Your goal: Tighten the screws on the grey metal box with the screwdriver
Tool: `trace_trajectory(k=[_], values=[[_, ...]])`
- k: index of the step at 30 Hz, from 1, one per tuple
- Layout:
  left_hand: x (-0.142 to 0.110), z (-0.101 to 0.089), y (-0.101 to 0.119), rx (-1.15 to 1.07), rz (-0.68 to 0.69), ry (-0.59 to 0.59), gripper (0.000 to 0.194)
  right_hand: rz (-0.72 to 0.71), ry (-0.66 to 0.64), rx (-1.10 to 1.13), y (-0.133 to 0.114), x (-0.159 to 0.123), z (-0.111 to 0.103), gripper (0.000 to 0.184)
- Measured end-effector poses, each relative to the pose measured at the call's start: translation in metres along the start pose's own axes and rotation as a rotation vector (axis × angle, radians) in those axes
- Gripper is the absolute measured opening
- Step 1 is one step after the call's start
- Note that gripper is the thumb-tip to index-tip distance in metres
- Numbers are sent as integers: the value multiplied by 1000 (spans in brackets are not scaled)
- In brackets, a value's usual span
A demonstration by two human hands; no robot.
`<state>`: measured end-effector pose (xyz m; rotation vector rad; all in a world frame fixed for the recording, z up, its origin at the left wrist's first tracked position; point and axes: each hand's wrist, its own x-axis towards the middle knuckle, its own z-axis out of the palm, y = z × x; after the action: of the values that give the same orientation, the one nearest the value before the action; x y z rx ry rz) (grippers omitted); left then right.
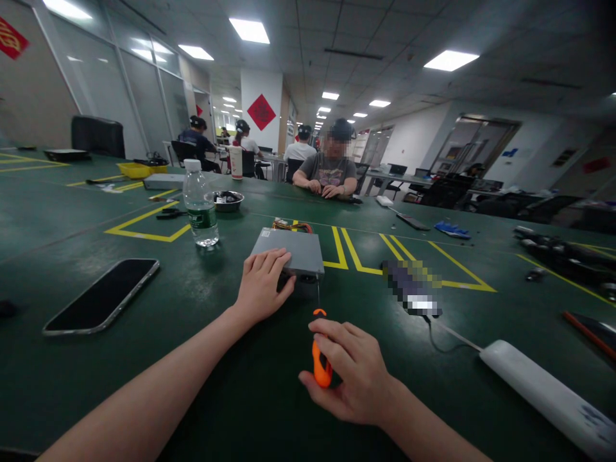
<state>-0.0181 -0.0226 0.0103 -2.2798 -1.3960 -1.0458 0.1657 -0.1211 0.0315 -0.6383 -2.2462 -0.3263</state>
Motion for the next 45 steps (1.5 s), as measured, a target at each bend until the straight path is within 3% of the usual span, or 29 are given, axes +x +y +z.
trace_trajectory(k=[4, 7, 10, 15, 19, 25, 31, 34, 39, 45], values=[[0, -1, 0, 7, -2, -6, 36, 83, 14, 69, 3, -3, 0, 29], [0, -1, 0, 4, -3, -7, 36, 68, -38, 101, 2, 0, -4, 36], [0, -2, 1, -1, -1, -9, 37, 6, -66, 54, 1, 3, -6, 31], [0, -2, 1, -3, -5, -9, 39, -3, 36, 50, 2, 1, 0, 20], [0, -1, 0, -2, -3, -9, 40, 59, 24, 113, 3, -2, 1, 28], [0, 0, 0, 6, -11, 0, 39, -7, -65, 88, 3, 2, -4, 29], [-1, 0, 0, 10, -2, -7, 38, 40, 23, 108, 2, 0, 1, 27], [-1, 0, -1, 8, 0, -5, 38, 77, -18, 148, 3, -1, 1, 33], [-1, 0, 0, 16, 4, -10, 39, 5, -117, 111, 2, 2, -4, 34], [0, -1, 0, 12, 0, -11, 39, -37, 12, 42, 2, 1, 0, 25]])
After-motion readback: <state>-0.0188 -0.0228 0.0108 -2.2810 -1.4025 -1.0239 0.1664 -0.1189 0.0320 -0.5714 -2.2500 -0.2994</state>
